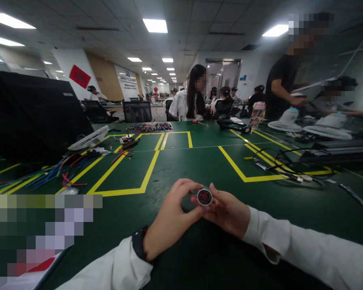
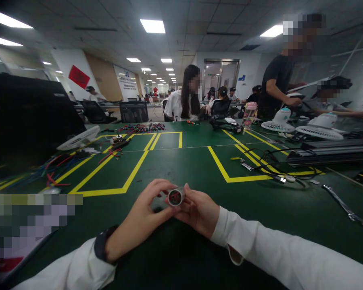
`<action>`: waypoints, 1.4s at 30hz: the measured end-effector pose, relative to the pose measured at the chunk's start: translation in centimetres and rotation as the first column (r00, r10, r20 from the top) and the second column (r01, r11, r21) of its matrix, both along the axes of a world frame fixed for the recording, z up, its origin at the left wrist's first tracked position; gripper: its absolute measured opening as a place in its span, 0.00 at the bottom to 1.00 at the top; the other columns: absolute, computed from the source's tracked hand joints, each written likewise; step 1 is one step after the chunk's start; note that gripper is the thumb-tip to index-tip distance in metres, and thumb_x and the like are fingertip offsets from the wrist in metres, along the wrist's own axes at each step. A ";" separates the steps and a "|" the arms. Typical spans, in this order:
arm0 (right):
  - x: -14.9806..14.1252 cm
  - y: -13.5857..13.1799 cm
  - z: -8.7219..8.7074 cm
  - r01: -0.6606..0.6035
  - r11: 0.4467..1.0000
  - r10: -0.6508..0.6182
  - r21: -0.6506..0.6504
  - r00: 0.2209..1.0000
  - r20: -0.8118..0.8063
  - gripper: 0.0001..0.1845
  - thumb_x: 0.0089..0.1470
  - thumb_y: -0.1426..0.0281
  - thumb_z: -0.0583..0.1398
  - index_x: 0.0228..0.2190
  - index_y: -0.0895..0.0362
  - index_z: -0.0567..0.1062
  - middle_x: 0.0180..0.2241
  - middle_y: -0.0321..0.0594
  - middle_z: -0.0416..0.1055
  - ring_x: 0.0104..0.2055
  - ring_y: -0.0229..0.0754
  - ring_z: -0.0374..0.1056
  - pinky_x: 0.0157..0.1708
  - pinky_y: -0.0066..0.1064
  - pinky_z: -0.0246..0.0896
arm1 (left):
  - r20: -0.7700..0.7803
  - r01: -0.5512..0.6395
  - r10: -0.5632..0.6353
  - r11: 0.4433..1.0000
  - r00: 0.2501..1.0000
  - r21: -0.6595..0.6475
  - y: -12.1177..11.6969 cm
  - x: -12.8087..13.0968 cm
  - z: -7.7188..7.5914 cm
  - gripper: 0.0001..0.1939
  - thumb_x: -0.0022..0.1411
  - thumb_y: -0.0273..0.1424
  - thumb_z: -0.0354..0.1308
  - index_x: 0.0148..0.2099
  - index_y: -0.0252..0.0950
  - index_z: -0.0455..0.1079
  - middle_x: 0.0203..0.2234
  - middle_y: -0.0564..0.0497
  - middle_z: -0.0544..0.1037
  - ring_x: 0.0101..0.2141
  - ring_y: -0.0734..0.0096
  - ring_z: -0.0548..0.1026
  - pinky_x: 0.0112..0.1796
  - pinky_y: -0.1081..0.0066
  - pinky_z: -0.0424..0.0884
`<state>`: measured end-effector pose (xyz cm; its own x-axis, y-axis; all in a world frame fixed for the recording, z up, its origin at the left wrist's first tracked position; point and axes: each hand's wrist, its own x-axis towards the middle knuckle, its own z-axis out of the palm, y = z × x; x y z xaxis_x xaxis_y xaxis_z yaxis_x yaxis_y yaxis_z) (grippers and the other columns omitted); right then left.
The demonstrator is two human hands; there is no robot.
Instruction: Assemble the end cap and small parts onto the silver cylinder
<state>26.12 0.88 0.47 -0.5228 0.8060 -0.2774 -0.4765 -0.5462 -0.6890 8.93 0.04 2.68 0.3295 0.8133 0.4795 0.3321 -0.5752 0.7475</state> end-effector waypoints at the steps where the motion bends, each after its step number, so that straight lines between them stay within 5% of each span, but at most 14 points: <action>1: -0.1 -0.2 0.0 -0.034 0.999 0.034 -0.011 0.999 0.002 0.21 0.56 0.58 0.54 0.44 0.61 0.67 0.40 0.45 0.73 0.38 0.35 0.72 0.41 0.30 0.67 | -0.011 -0.011 0.011 1.000 1.000 0.003 0.0 0.0 0.1 0.15 0.50 0.27 0.62 0.42 0.40 0.71 0.40 0.48 0.72 0.43 0.61 0.69 0.44 0.63 0.65; 9: -0.1 -1.0 0.4 -0.259 0.964 0.256 -0.058 0.966 -0.043 0.21 0.58 0.60 0.51 0.45 0.61 0.70 0.45 0.46 0.70 0.43 0.43 0.70 0.52 0.43 0.57 | -0.104 -0.027 0.036 0.996 0.994 0.087 -0.9 -0.6 0.4 0.15 0.52 0.25 0.60 0.44 0.40 0.68 0.39 0.50 0.74 0.41 0.64 0.70 0.43 0.63 0.65; 14: 0.3 -0.9 0.1 -0.242 0.969 0.245 0.043 0.966 -0.086 0.17 0.57 0.64 0.54 0.47 0.57 0.69 0.44 0.42 0.71 0.46 0.44 0.69 0.51 0.44 0.57 | -0.113 -0.055 0.076 0.982 0.991 0.182 -0.7 -1.5 0.5 0.21 0.52 0.24 0.60 0.48 0.41 0.64 0.41 0.50 0.73 0.42 0.65 0.71 0.43 0.64 0.66; 23: 0.3 -0.5 0.2 0.134 0.949 -0.188 0.284 0.967 0.171 0.20 0.44 0.60 0.64 0.35 0.61 0.74 0.31 0.42 0.74 0.28 0.38 0.72 0.33 0.35 0.67 | 0.228 0.028 0.014 0.984 0.974 -0.177 0.4 -1.7 -0.2 0.18 0.52 0.31 0.64 0.43 0.37 0.61 0.35 0.51 0.74 0.37 0.68 0.74 0.38 0.69 0.69; 28: 0.5 -0.2 0.9 0.172 0.889 -0.279 0.425 0.939 0.203 0.20 0.38 0.60 0.67 0.29 0.60 0.71 0.22 0.34 0.70 0.20 0.35 0.67 0.23 0.32 0.65 | 0.002 -0.027 0.028 0.989 1.000 -0.143 0.0 -1.7 -0.2 0.16 0.50 0.35 0.65 0.40 0.37 0.65 0.33 0.52 0.74 0.35 0.67 0.72 0.36 0.68 0.67; 31: 0.0 -0.3 2.0 0.073 0.778 -0.336 0.625 0.888 0.315 0.17 0.37 0.63 0.68 0.28 0.59 0.71 0.24 0.35 0.71 0.21 0.34 0.66 0.23 0.29 0.63 | -0.200 -0.033 0.021 0.998 0.980 -0.057 -0.2 -1.4 -0.1 0.15 0.50 0.36 0.64 0.39 0.38 0.68 0.35 0.51 0.74 0.37 0.65 0.71 0.38 0.66 0.66; 35: -1.1 -0.2 2.9 -0.221 0.424 -0.559 0.878 0.699 0.446 0.10 0.42 0.64 0.65 0.26 0.58 0.75 0.22 0.35 0.67 0.25 0.30 0.61 0.25 0.25 0.57 | -0.291 0.000 0.002 1.000 0.957 0.010 0.2 -1.0 -0.3 0.11 0.53 0.36 0.61 0.39 0.39 0.69 0.35 0.51 0.74 0.37 0.65 0.70 0.39 0.65 0.65; 37: -1.4 0.3 2.8 -0.294 0.359 -0.618 0.886 0.636 0.462 0.11 0.45 0.62 0.63 0.27 0.58 0.76 0.23 0.35 0.66 0.25 0.30 0.60 0.26 0.25 0.56 | -0.315 -0.020 0.019 1.000 0.949 0.002 0.6 -1.2 -0.6 0.11 0.54 0.37 0.60 0.39 0.39 0.70 0.35 0.51 0.75 0.37 0.64 0.71 0.39 0.65 0.65; 39: -1.4 1.0 2.2 -0.290 0.437 -0.565 0.851 0.648 0.511 0.13 0.48 0.61 0.61 0.31 0.58 0.76 0.25 0.36 0.68 0.26 0.30 0.61 0.27 0.25 0.57 | -0.341 -0.052 0.044 0.999 0.939 -0.014 1.0 -1.4 -1.0 0.13 0.53 0.39 0.61 0.40 0.40 0.70 0.35 0.51 0.75 0.38 0.63 0.71 0.39 0.63 0.65; 42: -0.9 2.1 0.8 -0.266 0.595 -0.350 0.758 0.764 0.542 0.15 0.50 0.62 0.59 0.38 0.59 0.73 0.30 0.39 0.70 0.27 0.32 0.64 0.27 0.26 0.60 | -0.361 -0.086 0.064 0.995 0.930 -0.046 1.4 -1.8 -1.5 0.18 0.50 0.39 0.63 0.44 0.42 0.68 0.37 0.51 0.75 0.38 0.61 0.71 0.40 0.60 0.65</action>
